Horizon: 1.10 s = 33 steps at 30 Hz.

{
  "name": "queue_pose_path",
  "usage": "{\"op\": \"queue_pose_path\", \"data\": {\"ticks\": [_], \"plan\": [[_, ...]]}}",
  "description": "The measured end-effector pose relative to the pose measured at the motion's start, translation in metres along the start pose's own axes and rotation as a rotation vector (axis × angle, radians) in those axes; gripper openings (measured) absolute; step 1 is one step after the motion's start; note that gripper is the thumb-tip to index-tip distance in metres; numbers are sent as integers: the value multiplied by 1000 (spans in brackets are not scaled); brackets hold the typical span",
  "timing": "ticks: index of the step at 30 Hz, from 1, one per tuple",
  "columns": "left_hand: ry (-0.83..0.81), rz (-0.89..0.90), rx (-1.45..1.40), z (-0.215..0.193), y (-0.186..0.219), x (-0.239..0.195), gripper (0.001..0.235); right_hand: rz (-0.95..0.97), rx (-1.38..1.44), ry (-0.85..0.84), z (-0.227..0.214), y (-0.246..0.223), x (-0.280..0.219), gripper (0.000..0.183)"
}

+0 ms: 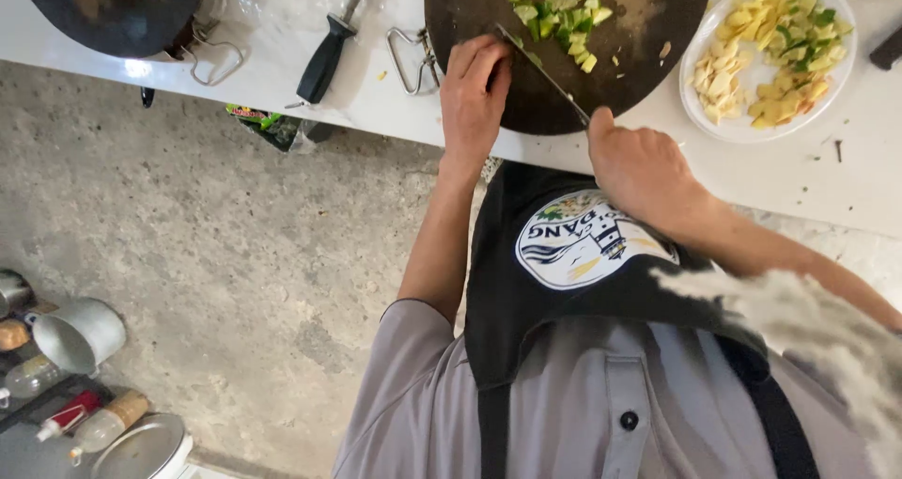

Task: Slice a lime into small pieces on a cutting board.

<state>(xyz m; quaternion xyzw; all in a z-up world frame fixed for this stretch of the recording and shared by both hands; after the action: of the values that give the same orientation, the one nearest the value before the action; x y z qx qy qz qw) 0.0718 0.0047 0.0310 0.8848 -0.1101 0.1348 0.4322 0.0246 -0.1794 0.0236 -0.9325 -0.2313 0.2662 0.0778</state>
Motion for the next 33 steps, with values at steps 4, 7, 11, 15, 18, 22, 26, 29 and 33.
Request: {"op": "queue_pose_path", "data": {"ticks": [4, 7, 11, 15, 18, 22, 26, 29, 33], "plan": [[-39, 13, 0, 1, 10, 3, 17, -4, -9, 57, 3, -8, 37, 17], [-65, 62, 63, -3, 23, 4, 22, -26, 2, 171, 0, -6, 35, 16], [-97, 77, 118, 11, 10, -2, 35, -27, 92, 152, 1, 4, -3, 16], [-143, -158, -78, 26, -20, 15, 25, 114, 347, 179, -20, 31, -45, 25], [-167, -118, -86, 24, -20, 43, 37, 181, 504, 233, 9, 77, -60, 27], [-133, 244, 312, 36, 5, 62, 61, 262, 746, 180, -5, 85, -63, 30], [-476, 91, 389, 64, 9, 59, 90, 293, 952, 82, 4, 83, -55, 31], [-474, 193, 317, 64, 23, 47, 91, 269, 937, 63, 4, 79, -52, 31], [-278, 211, 404, 43, 40, 45, 113, 227, 976, 14, 9, 81, -51, 31]]}}
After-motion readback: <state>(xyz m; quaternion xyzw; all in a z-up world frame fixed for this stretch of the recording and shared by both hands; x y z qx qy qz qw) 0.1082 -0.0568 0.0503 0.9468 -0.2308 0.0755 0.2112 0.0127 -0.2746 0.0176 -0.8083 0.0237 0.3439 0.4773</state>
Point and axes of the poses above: each hand's wrist, its own x-axis towards the middle knuckle, its own z-axis out of the palm, y = z × x, the point moved 8 cm from there along x, towards the middle knuckle, and after that the axes turned 8 degrees about -y, right-handed, at the moved point
